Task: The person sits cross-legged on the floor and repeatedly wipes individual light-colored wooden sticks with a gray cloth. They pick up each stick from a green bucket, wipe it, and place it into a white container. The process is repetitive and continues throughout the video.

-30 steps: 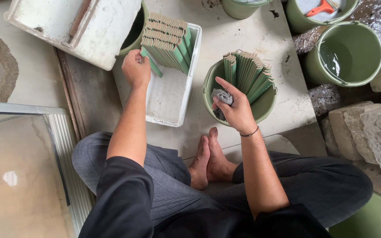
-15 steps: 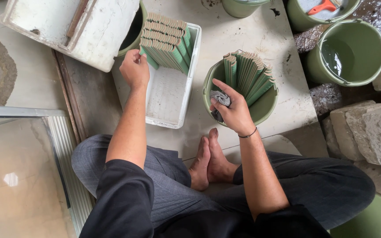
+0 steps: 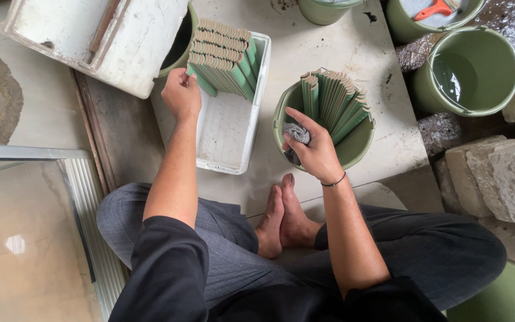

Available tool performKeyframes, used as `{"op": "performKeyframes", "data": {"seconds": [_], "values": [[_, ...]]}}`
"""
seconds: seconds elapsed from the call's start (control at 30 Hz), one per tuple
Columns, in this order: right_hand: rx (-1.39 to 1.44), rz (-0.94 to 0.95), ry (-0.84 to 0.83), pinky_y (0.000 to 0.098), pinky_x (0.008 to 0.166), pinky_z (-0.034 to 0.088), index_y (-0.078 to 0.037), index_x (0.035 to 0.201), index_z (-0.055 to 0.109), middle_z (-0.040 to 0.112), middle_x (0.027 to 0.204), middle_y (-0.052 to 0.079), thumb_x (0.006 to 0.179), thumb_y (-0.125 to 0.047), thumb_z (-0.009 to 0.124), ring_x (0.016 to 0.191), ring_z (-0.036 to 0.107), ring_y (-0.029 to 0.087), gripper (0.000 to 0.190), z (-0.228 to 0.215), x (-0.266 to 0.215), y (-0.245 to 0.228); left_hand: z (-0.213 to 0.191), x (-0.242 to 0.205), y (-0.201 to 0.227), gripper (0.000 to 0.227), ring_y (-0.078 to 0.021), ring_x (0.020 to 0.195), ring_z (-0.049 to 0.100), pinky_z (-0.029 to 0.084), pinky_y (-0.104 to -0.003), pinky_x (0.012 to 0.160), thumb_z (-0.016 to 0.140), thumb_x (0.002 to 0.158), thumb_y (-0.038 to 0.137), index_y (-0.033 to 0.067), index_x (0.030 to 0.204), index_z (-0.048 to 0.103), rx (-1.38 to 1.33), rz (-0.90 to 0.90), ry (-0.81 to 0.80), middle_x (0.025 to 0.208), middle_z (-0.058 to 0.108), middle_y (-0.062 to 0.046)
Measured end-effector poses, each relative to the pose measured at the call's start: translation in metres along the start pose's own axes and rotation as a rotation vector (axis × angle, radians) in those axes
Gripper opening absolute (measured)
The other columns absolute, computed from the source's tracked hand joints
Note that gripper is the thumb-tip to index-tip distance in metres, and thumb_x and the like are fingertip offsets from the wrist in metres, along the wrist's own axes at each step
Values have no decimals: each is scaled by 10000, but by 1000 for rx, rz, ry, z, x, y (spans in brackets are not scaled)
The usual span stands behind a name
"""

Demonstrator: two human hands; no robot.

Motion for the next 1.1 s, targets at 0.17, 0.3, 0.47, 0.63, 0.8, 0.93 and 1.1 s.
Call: {"op": "performKeyframes", "data": {"seconds": [0.17,0.3,0.47,0.63,0.8,0.93,1.1], "values": [[-4,8,-3,277,672,549,-86,1433,594,725,685,85,911,-14,664,694,684,139,531,0,-1,-4,-6,-5,11,218,-188,921,746,622,-336,806,798,849,257,234,1049,714,44,86,-34,904,775,55],[-3,4,0,279,671,552,-86,1432,595,730,691,90,911,-13,665,698,693,142,530,-1,-2,-4,-9,-8,13,302,-198,945,726,609,-356,837,827,829,222,224,1103,702,59,145,-27,939,756,28],[71,-123,154,312,759,589,-73,1436,579,698,929,117,908,39,673,763,693,146,549,-33,3,-6,-21,-29,50,412,-220,994,648,572,-398,851,819,794,120,233,1151,646,62,400,132,1037,616,30],[633,-253,719,364,889,661,-66,1484,493,689,1083,165,1069,-144,550,908,761,238,426,-97,-7,-9,10,-118,129,274,-298,978,625,518,-419,868,666,840,31,152,1085,683,-135,994,-133,976,597,-52],[813,-151,694,463,959,665,-203,1541,421,772,1198,196,1066,-373,512,1078,778,274,513,-113,-18,-7,71,-214,167,755,-375,1043,644,594,-531,830,659,999,288,188,1632,260,495,1000,-757,1098,618,-147],[888,-179,657,563,938,663,-195,1538,411,749,1188,263,1049,-341,544,1066,769,362,528,-119,-16,6,85,-234,169,808,-385,1162,602,559,-541,917,570,1054,369,104,1658,102,712,854,-872,1237,597,-217],[902,-161,644,535,945,668,-198,1523,435,765,1162,232,1060,-322,543,1063,768,333,491,-116,-11,11,91,-245,142,484,-361,1172,619,562,-487,997,598,1049,292,84,1465,463,381,881,-691,1294,547,-170]]}}
Point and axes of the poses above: each hand's wrist, its own x-axis towards the middle knuckle, its own z-axis out of the palm, y = z × x, the point moved 4 cm from there along x, towards the middle knuckle
